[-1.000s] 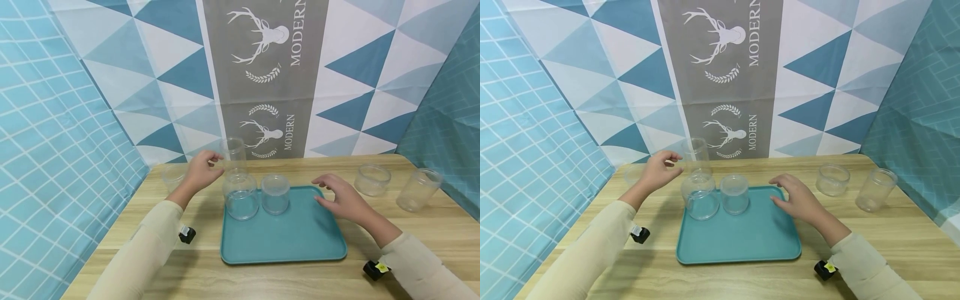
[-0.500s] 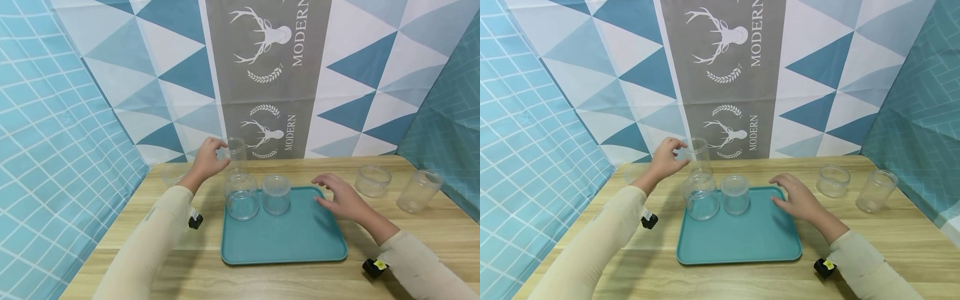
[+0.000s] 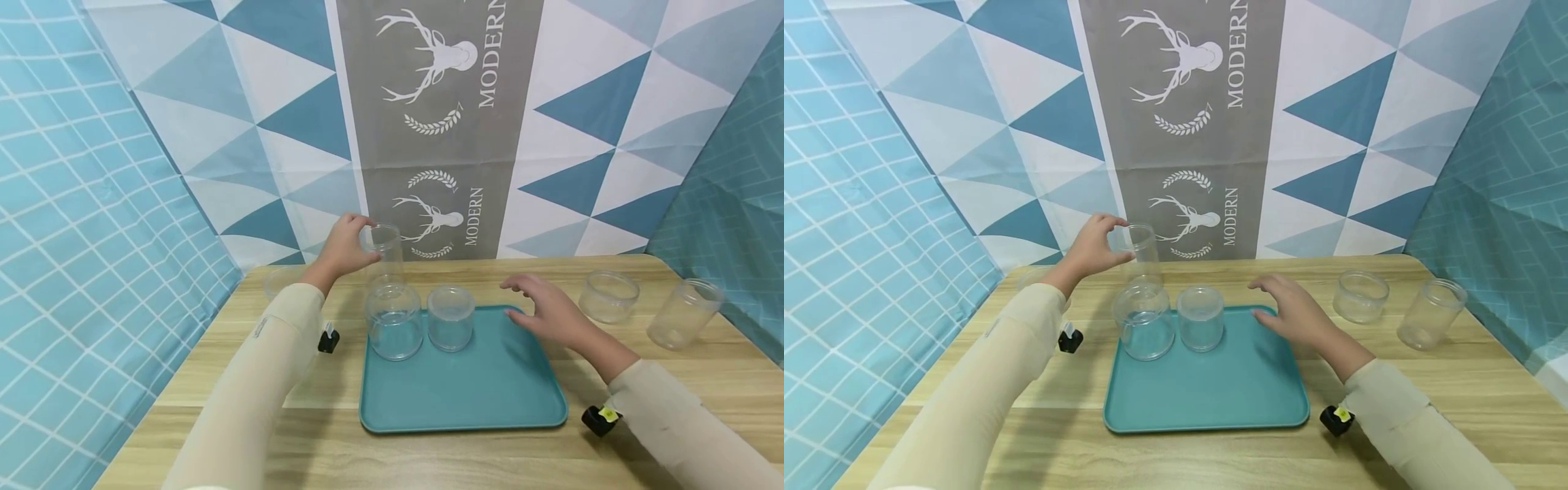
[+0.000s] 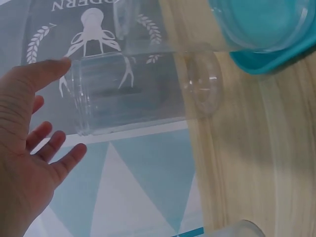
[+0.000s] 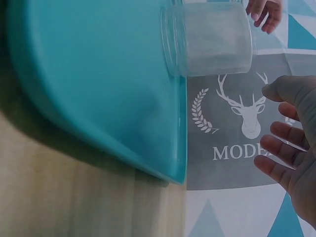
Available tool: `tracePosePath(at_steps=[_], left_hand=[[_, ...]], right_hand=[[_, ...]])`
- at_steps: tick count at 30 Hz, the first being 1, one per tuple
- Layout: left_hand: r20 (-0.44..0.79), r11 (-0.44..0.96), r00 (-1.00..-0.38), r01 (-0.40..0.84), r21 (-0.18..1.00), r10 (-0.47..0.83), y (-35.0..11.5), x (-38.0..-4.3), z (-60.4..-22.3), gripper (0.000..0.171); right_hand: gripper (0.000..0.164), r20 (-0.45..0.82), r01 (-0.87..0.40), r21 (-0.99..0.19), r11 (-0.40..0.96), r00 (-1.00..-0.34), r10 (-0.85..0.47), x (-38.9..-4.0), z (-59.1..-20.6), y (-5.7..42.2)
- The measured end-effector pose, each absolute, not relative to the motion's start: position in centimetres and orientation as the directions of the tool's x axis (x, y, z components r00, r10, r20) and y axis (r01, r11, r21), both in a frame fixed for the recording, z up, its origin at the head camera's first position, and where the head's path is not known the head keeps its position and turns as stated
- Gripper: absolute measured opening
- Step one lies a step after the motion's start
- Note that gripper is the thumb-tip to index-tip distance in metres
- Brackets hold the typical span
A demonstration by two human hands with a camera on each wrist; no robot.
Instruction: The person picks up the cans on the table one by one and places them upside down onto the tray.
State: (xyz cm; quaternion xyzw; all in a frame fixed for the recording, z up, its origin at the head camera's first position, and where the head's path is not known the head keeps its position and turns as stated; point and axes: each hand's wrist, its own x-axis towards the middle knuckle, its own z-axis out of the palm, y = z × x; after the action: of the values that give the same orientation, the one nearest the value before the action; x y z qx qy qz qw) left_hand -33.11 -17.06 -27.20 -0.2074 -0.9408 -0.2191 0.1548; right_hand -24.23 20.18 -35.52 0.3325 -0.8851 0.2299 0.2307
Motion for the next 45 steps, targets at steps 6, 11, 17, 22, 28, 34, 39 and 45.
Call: tracePosePath(at_steps=[6, 11, 17, 22, 28, 34, 39, 45], left_hand=[[0.298, 0.830, -0.903, 0.410, 0.379, 0.311, -16.3, -33.6, -26.3, 0.079], [0.226, 0.850, -0.934, 0.349, 0.395, 0.278, -15.4, -34.0, -25.6, 0.086], [0.180, 0.866, -0.942, 0.331, 0.376, 0.282, -14.3, -34.4, -25.0, 0.090], [0.152, 0.891, -0.946, 0.321, 0.321, 0.286, -13.9, -34.8, -24.9, 0.090], [0.131, 0.903, -0.952, 0.305, 0.301, 0.278, -13.4, -35.3, -24.6, 0.091], [0.095, 0.906, -0.962, 0.272, 0.323, 0.255, -13.2, -35.6, -24.7, 0.092], [0.079, 0.909, -0.966, 0.258, 0.328, 0.246, -13.4, -35.9, -25.2, 0.094], [0.070, 0.924, -0.970, 0.244, 0.293, 0.234, -13.5, -36.2, -25.9, 0.094]], right_hand=[[0.039, 0.542, -0.688, -0.262, 0.677, -0.685, -0.486, -24.8, -35.0, 19.8], [0.039, 0.514, -0.674, -0.271, 0.688, -0.705, -0.488, -25.4, -34.8, 19.5], [0.042, 0.488, -0.662, -0.282, 0.695, -0.722, -0.490, -26.2, -34.5, 19.2], [0.042, 0.468, -0.664, -0.288, 0.690, -0.726, -0.504, -27.0, -34.4, 18.7], [0.043, 0.458, -0.666, -0.282, 0.690, -0.726, -0.513, -28.1, -34.3, 18.1], [0.047, 0.416, -0.661, -0.281, 0.696, -0.737, -0.532, -29.0, -34.2, 17.4], [0.052, 0.345, -0.642, -0.291, 0.710, -0.762, -0.547, -29.5, -34.0, 16.9], [0.057, 0.303, -0.631, -0.274, 0.726, -0.773, -0.558, -30.1, -34.0, 16.1]])
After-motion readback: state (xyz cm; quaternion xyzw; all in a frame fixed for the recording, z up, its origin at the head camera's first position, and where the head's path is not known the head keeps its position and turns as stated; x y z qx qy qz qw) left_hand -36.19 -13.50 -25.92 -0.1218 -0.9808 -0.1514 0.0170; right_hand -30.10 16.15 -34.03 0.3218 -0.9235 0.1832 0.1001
